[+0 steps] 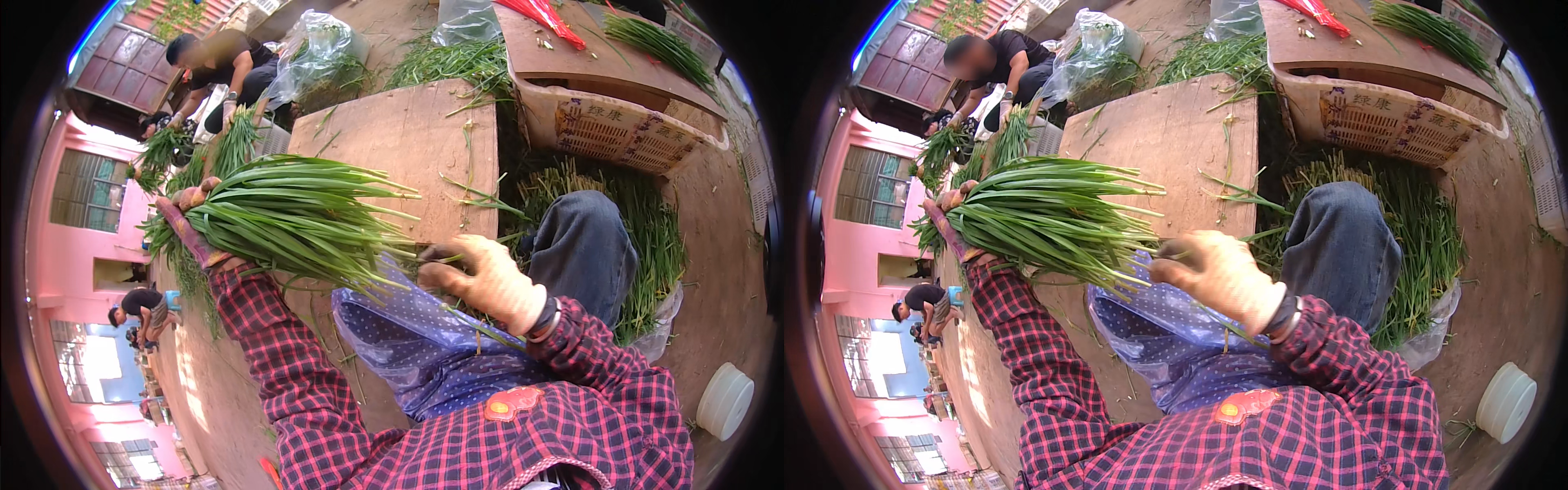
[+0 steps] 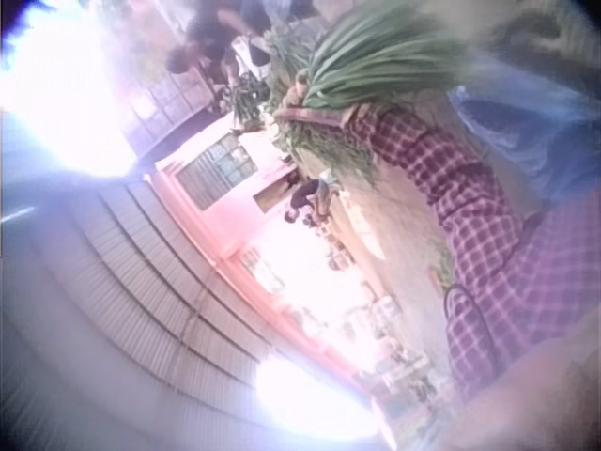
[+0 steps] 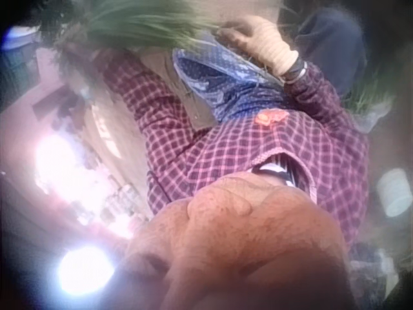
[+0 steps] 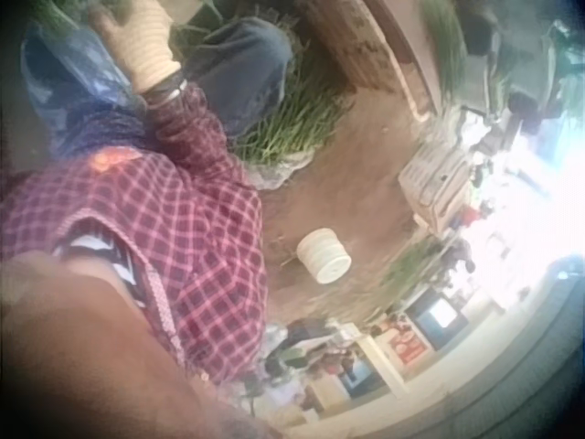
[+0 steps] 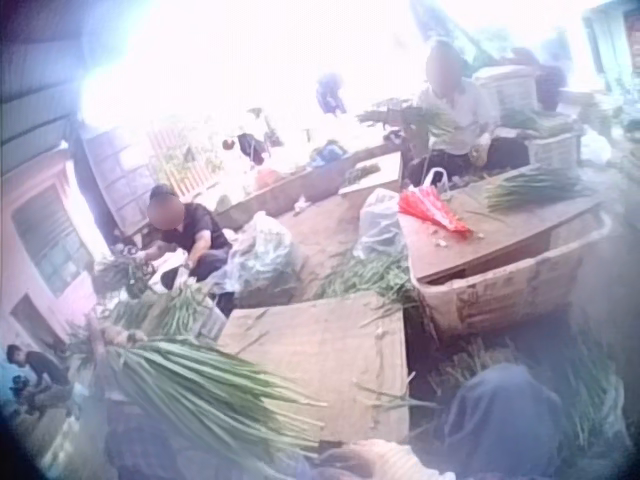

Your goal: The person sorts through bundles of long green vegetables by hand, removing loose leaves and debris. The person gathers the stalks into bunches and places them into a plastic-lined crate.

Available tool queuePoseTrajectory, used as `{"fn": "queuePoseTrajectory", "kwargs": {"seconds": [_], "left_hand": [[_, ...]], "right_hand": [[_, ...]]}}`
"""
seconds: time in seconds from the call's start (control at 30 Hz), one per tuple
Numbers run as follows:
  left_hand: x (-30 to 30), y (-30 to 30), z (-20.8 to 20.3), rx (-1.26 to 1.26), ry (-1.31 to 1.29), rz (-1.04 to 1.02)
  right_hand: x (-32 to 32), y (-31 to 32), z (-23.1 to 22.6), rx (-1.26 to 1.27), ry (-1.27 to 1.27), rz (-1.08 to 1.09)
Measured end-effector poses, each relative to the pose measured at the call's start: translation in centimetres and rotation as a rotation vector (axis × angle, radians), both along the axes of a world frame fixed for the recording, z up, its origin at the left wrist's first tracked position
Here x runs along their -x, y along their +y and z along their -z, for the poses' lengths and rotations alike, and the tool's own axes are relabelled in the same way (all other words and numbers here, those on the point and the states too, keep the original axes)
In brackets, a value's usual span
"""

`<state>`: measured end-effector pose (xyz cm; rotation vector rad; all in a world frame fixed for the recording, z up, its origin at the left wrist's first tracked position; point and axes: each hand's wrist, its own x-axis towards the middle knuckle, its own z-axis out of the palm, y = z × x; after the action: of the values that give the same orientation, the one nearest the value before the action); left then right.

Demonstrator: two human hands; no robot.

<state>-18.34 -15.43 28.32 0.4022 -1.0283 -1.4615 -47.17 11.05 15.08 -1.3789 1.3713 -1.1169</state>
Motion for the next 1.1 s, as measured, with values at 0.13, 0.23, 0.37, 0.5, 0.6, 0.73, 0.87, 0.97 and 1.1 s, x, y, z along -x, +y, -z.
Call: {"fn": "queuePoseTrajectory", "kwargs": {"seconds": [0.13, 0.23, 0.37, 0.5, 0.6, 0.73, 0.87, 0.97, 1.1], "left_hand": [[2.3, 0.9, -0.7, 0.018, -0.013, 0.056], [3.3, 1.4, -0.3, 0.081, -0.008, 0.035], [5.7, 2.7, 0.6, 0.097, 0.018, -0.006], [7.9, 4.9, 1.6, 0.047, 0.062, -0.018], [8.6, 5.1, 2.1, 0.035, 0.096, 0.025], [7.5, 4.6, 3.4, 0.043, 0.074, 0.038], [8.3, 4.3, 4.8, 0.005, 0.034, -0.028], [8.2, 4.8, 4.9, -0.033, 0.060, -0.056], [9.4, 5.8, 4.8, -0.027, 0.111, 0.010]], "right_hand": [[-1.2, -3.6, -0.9, -0.123, 0.059, -0.098], [-2.3, -4.8, -0.9, -0.249, -0.024, -0.073], [-3.3, -4.4, 1.2, -0.081, -0.223, 0.105], [-1.9, -3.2, -1.7, 0.014, 0.055, 0.106], [-0.7, -3.9, 0.6, 0.108, 0.361, 0.168], [-0.4, -0.3, -1.7, 0.022, -0.315, 0.022], [2.0, 1.9, -5.2, 0.362, -0.338, -0.632], [2.7, 2.1, -4.6, -0.005, -0.366, -0.683], [-0.6, -0.9, 2.0, -0.204, -0.446, 0.108]]}}
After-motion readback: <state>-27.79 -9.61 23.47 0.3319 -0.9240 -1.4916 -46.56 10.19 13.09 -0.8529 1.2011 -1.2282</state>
